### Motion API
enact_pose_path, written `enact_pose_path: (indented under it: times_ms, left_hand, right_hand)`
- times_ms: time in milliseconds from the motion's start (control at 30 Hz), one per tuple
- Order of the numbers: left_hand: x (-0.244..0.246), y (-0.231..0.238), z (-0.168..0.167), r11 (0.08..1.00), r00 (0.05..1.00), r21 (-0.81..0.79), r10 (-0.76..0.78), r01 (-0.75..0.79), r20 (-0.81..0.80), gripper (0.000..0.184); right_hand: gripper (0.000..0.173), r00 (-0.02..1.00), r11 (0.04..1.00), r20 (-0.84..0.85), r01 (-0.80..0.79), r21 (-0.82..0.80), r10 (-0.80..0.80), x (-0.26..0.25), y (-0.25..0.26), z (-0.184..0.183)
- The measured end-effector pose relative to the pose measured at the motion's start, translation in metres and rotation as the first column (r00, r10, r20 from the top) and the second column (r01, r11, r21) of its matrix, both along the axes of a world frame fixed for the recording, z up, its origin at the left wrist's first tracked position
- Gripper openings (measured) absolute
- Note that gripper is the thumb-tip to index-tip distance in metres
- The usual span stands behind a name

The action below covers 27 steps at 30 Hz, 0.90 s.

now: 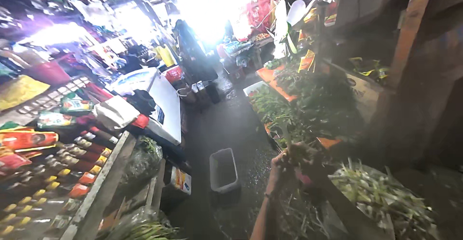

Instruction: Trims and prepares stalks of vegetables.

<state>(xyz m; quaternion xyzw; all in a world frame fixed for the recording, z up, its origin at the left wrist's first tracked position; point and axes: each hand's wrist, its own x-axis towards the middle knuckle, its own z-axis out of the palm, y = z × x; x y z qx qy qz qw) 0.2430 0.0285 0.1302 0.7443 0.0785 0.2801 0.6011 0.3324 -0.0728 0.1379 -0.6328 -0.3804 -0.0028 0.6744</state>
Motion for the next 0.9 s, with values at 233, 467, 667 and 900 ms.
enact_pose_path:
  times_ms: [233,467,667,900]
  left_hand:
    - [0.001,0.0,0.003,0.977,0.988,-0.165,-0.143,0.131,-0.061,0.014]
    - [0.009,-0.004,0.0,0.962,0.99,0.238,0.142,-0.135,-0.012,0.02]
    - [0.008,-0.013,-0.003,0.876,0.965,0.405,0.226,-0.262,0.135,0.022]
    - [0.007,-0.018,0.0,0.871,0.968,0.425,0.203,-0.248,0.149,0.024]
  right_hand:
    - [0.022,0.993,0.997,-0.116,0.006,-0.073,-0.015,-0.003,-0.002,0.011]
    - [0.027,0.918,0.924,0.336,0.299,-0.239,-0.21,0.001,0.0,-0.006]
    - [0.027,0.856,0.921,0.468,0.339,-0.192,-0.218,-0.002,-0.003,-0.005]
    - [0.038,0.845,0.917,0.47,0.366,-0.16,-0.255,-0.01,-0.006,0.009]
